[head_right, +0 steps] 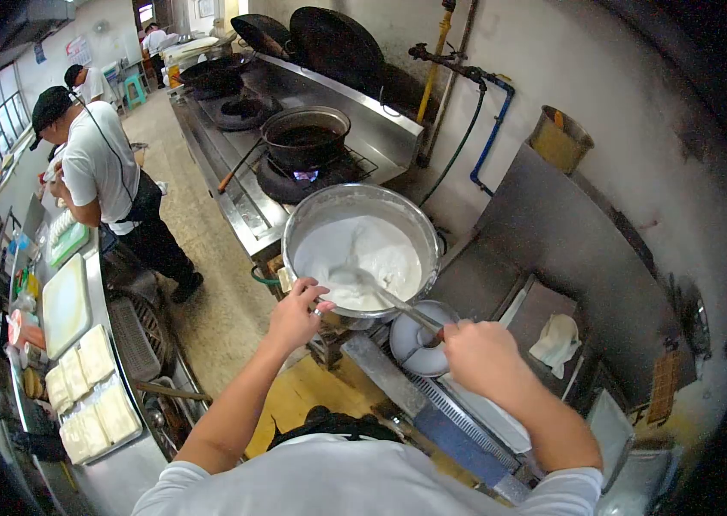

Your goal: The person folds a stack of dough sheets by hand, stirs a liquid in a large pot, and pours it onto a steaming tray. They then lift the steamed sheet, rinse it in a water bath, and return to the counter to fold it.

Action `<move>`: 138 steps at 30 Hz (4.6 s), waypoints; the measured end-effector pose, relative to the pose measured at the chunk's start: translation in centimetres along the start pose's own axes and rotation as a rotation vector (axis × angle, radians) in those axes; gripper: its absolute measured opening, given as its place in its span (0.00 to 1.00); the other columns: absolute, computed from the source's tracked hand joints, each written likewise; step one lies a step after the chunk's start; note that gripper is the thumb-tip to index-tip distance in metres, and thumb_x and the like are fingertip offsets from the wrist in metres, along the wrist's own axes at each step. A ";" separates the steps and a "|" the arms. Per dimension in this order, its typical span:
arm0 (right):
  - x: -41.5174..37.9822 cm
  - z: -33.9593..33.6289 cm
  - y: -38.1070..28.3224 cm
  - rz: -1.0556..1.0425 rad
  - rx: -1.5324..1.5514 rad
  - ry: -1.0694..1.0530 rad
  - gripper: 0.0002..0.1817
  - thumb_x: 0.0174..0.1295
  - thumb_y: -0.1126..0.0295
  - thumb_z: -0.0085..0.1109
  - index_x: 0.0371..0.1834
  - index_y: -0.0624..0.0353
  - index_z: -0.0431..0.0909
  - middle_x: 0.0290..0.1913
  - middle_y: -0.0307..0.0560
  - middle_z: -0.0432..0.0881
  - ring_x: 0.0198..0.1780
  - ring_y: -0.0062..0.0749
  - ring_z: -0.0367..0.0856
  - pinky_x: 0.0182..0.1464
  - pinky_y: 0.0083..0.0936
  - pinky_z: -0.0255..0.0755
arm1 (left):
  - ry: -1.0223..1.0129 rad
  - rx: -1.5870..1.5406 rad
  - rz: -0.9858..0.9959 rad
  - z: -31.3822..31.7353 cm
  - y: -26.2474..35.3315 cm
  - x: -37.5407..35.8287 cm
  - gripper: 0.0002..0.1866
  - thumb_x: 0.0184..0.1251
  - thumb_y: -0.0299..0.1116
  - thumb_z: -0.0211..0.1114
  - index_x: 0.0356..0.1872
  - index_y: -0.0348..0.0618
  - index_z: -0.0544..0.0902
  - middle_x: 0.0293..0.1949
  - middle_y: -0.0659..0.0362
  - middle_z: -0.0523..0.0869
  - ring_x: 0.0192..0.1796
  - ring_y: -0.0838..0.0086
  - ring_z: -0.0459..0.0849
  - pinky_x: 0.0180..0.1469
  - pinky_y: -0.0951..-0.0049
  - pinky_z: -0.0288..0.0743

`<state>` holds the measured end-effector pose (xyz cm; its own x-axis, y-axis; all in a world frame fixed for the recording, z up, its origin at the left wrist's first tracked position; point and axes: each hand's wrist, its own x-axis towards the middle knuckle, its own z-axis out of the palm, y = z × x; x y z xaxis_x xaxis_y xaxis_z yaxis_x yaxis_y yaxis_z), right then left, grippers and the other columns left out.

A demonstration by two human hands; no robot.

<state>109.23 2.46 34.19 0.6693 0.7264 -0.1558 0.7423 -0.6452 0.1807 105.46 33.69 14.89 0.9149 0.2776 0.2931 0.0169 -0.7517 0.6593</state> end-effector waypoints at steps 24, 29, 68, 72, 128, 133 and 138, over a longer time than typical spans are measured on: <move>10.5 10.3 -2.0 0.098 -0.107 0.047 0.19 0.58 0.73 0.63 0.50 0.75 0.78 0.40 0.63 0.86 0.39 0.51 0.92 0.38 0.40 0.88 | 0.006 -0.081 0.001 -0.8 0.4 -0.2 0.17 0.72 0.45 0.68 0.53 0.46 0.86 0.60 0.53 0.81 0.51 0.51 0.87 0.53 0.54 0.81; 11.1 5.2 2.1 0.000 -0.096 -0.218 0.11 0.56 0.73 0.62 0.35 0.73 0.86 0.39 0.63 0.89 0.45 0.47 0.93 0.41 0.43 0.87 | 0.011 -0.080 0.006 -0.8 0.3 -0.3 0.17 0.72 0.45 0.68 0.53 0.46 0.86 0.61 0.54 0.81 0.52 0.50 0.87 0.53 0.54 0.81; 1.1 12.4 -7.3 0.547 1.255 0.257 0.20 0.73 0.64 0.60 0.63 0.63 0.81 0.27 0.37 0.80 0.30 0.19 0.76 0.34 0.24 0.73 | 0.031 -0.121 0.087 0.3 -1.2 0.2 0.15 0.69 0.45 0.71 0.49 0.47 0.87 0.55 0.55 0.82 0.47 0.52 0.87 0.46 0.55 0.81; 0.0 14.6 -9.4 0.556 1.065 0.499 0.20 0.72 0.66 0.61 0.63 0.65 0.80 0.27 0.40 0.79 0.30 0.21 0.74 0.34 0.25 0.72 | 0.007 -0.163 0.049 0.5 -1.2 0.2 0.15 0.68 0.44 0.72 0.48 0.47 0.88 0.55 0.55 0.82 0.46 0.53 0.87 0.46 0.55 0.81; -14.4 35.1 35.1 1.426 0.778 0.431 0.27 0.61 0.51 0.61 0.48 0.67 0.86 0.49 0.68 0.87 0.54 0.62 0.86 0.59 0.49 0.79 | -0.499 -0.173 -0.104 23.2 25.8 -19.3 0.19 0.67 0.30 0.74 0.57 0.40 0.83 0.60 0.46 0.79 0.42 0.61 0.89 0.43 0.67 0.87; -14.8 34.1 34.3 1.409 0.768 0.504 0.24 0.60 0.57 0.62 0.50 0.67 0.85 0.51 0.69 0.86 0.53 0.65 0.86 0.56 0.51 0.79 | -0.389 -0.188 -0.133 21.4 24.6 -21.0 0.20 0.66 0.29 0.73 0.58 0.38 0.83 0.60 0.45 0.80 0.38 0.64 0.89 0.44 0.65 0.85; -16.3 30.2 31.2 1.314 0.697 0.727 0.20 0.59 0.58 0.67 0.43 0.67 0.82 0.44 0.69 0.86 0.48 0.67 0.85 0.52 0.53 0.78 | -0.308 -0.231 -0.161 19.6 22.2 -23.0 0.21 0.66 0.26 0.73 0.60 0.39 0.81 0.62 0.47 0.79 0.40 0.66 0.88 0.40 0.69 0.84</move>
<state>122.41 -36.63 13.01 0.8055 -0.5439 0.2353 -0.2784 -0.6978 -0.6599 92.67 -1.11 9.18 0.9865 0.1622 -0.0240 0.1105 -0.5496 0.8281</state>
